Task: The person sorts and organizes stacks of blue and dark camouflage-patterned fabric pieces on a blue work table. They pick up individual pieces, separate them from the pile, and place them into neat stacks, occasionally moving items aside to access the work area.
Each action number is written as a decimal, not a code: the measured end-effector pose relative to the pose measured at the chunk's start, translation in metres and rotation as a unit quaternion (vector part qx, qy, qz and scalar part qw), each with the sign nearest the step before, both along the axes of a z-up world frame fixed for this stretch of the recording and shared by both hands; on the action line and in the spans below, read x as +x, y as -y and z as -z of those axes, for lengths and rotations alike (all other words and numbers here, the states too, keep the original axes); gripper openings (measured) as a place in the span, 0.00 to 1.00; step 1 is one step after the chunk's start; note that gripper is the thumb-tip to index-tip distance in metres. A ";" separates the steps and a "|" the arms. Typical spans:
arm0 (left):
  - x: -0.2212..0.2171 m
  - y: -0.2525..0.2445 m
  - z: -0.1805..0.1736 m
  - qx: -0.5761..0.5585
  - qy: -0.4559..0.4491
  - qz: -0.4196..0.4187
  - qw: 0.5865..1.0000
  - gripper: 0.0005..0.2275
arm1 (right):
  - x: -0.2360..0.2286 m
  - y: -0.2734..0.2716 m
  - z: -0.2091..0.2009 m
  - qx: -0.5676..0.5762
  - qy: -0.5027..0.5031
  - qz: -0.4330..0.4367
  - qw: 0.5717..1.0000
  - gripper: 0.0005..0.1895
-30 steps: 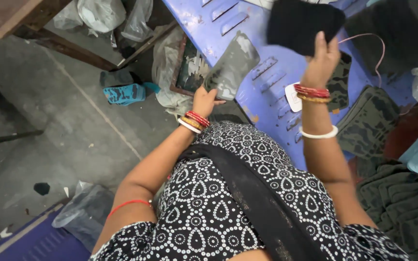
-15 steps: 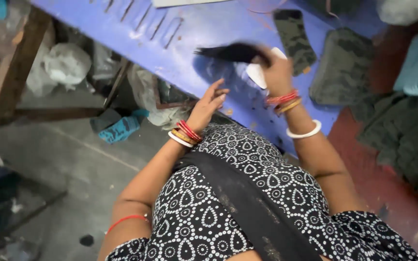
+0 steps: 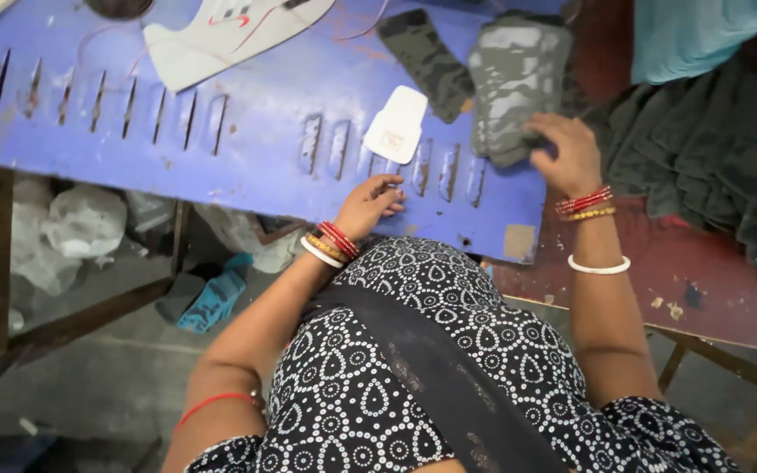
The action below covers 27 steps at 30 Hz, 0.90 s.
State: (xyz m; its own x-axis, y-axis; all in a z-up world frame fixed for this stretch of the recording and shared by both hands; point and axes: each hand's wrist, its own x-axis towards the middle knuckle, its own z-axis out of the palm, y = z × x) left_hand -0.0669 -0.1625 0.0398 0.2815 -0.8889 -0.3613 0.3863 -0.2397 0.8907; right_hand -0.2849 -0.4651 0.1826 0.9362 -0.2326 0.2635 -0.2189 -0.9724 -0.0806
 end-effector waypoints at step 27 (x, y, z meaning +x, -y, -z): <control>-0.022 0.206 0.070 -0.084 0.190 0.177 0.962 0.34 | 0.056 0.091 0.066 0.239 -0.043 0.313 0.918 0.43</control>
